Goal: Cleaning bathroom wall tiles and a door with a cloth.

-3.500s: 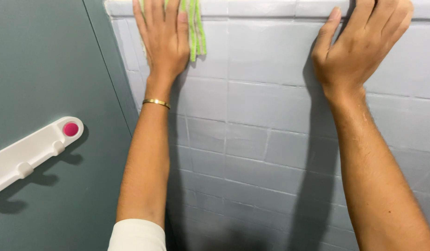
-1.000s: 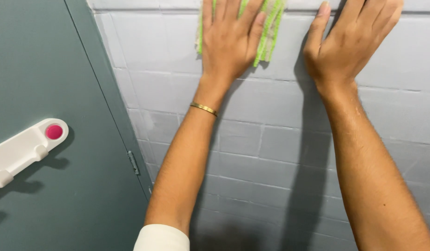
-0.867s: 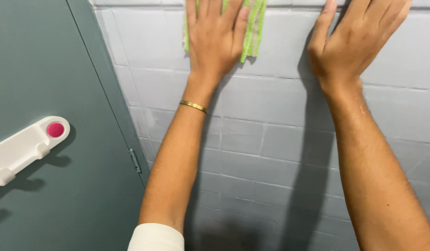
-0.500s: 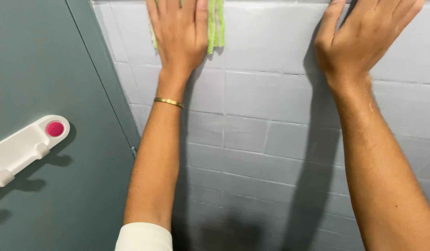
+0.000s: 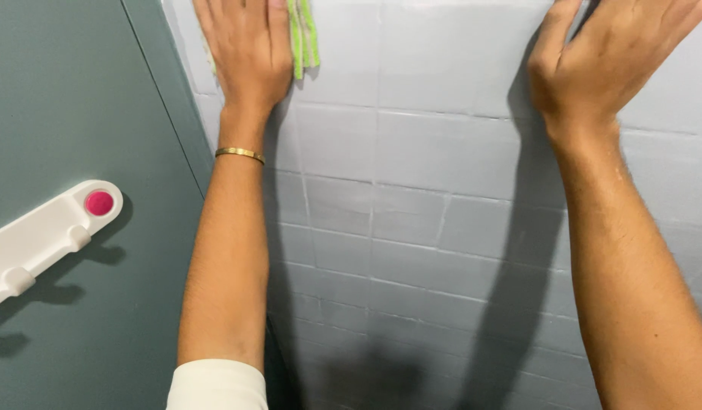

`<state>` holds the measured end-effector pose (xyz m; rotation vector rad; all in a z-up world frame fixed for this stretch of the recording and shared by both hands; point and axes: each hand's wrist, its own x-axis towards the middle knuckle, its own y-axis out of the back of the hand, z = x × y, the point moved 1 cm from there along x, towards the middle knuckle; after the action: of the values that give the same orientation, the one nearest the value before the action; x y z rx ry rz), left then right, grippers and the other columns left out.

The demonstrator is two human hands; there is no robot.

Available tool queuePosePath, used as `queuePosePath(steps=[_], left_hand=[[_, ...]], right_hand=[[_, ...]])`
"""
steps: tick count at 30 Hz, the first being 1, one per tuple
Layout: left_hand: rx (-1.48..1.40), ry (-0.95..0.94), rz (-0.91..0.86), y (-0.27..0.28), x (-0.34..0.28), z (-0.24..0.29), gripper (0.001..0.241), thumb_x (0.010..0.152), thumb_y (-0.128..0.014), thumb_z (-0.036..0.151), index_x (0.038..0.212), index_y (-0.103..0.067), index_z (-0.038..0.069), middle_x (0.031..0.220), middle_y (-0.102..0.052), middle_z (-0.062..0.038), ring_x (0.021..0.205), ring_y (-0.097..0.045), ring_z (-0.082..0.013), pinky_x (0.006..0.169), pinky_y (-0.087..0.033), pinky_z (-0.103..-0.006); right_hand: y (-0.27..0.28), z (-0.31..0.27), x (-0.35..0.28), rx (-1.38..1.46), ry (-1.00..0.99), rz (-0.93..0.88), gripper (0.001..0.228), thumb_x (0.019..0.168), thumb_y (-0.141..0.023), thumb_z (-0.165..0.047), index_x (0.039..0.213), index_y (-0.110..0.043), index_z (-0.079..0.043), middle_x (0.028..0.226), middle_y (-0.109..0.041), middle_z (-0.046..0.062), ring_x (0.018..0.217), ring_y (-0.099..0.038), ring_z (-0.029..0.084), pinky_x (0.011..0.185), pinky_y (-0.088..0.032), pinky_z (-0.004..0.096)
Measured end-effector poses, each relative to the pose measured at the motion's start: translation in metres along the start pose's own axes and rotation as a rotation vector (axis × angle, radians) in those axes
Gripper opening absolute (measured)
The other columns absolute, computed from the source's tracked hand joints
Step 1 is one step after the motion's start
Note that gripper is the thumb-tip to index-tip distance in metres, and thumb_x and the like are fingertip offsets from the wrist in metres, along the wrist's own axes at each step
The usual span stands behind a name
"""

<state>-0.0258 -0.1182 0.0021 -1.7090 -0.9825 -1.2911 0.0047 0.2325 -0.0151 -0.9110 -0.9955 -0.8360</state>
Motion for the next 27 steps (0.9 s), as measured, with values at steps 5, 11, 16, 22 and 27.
queuePosePath(steps=[5, 11, 16, 22, 27], left_hand=[[0.111, 0.078, -0.101, 0.001, -0.005, -0.026, 0.039, 0.113, -0.047, 0.02, 0.146, -0.055, 0.002, 0.151, -0.045, -0.023, 0.14, -0.041, -0.0471, 0.122, -0.014, -0.0574], [0.133, 0.153, -0.14, 0.009, -0.007, -0.036, 0.041, 0.115, -0.043, 0.018, 0.153, -0.047, 0.005, 0.159, -0.036, -0.021, 0.149, -0.03, -0.0435, 0.126, -0.006, -0.0551], [0.167, 0.212, -0.124, -0.009, -0.015, -0.036, 0.042, 0.117, -0.048, 0.018, 0.158, -0.046, 0.006, 0.163, -0.027, -0.017, 0.153, -0.02, -0.038, 0.129, -0.006, -0.0544], [0.23, 0.263, -0.184, -0.026, -0.019, -0.013, 0.046, 0.118, -0.044, 0.028, 0.162, -0.037, 0.017, 0.168, -0.023, -0.011, 0.158, -0.015, -0.0304, 0.132, 0.0, -0.051], [0.112, 0.148, -0.113, -0.022, -0.005, 0.041, 0.042, 0.112, -0.052, 0.021, 0.151, -0.049, 0.009, 0.158, -0.039, -0.017, 0.15, -0.029, -0.0378, 0.128, -0.008, -0.0562]], right_hand=[[-0.006, 0.005, -0.002, -0.114, -0.094, -0.045, 0.043, 0.1, -0.075, 0.002, 0.138, -0.06, 0.016, 0.139, -0.045, 0.035, 0.125, -0.045, 0.053, 0.107, -0.028, 0.066], [-0.01, 0.007, -0.005, -0.185, -0.253, -0.156, 0.054, 0.115, -0.079, -0.007, 0.156, -0.05, 0.011, 0.156, -0.028, 0.028, 0.147, -0.029, 0.05, 0.125, -0.022, 0.064], [0.002, -0.01, 0.01, -0.137, -0.192, -0.075, 0.045, 0.108, -0.074, -0.003, 0.146, -0.055, 0.013, 0.148, -0.039, 0.029, 0.136, -0.039, 0.052, 0.117, -0.026, 0.065], [-0.003, -0.006, 0.006, -0.153, -0.201, -0.089, 0.05, 0.108, -0.071, -0.009, 0.147, -0.048, 0.011, 0.149, -0.041, 0.031, 0.138, -0.042, 0.051, 0.118, -0.025, 0.064], [-0.012, 0.007, -0.007, -0.145, -0.245, -0.098, 0.055, 0.11, -0.069, -0.015, 0.154, -0.044, 0.004, 0.157, -0.033, 0.025, 0.148, -0.035, 0.047, 0.127, -0.025, 0.062]])
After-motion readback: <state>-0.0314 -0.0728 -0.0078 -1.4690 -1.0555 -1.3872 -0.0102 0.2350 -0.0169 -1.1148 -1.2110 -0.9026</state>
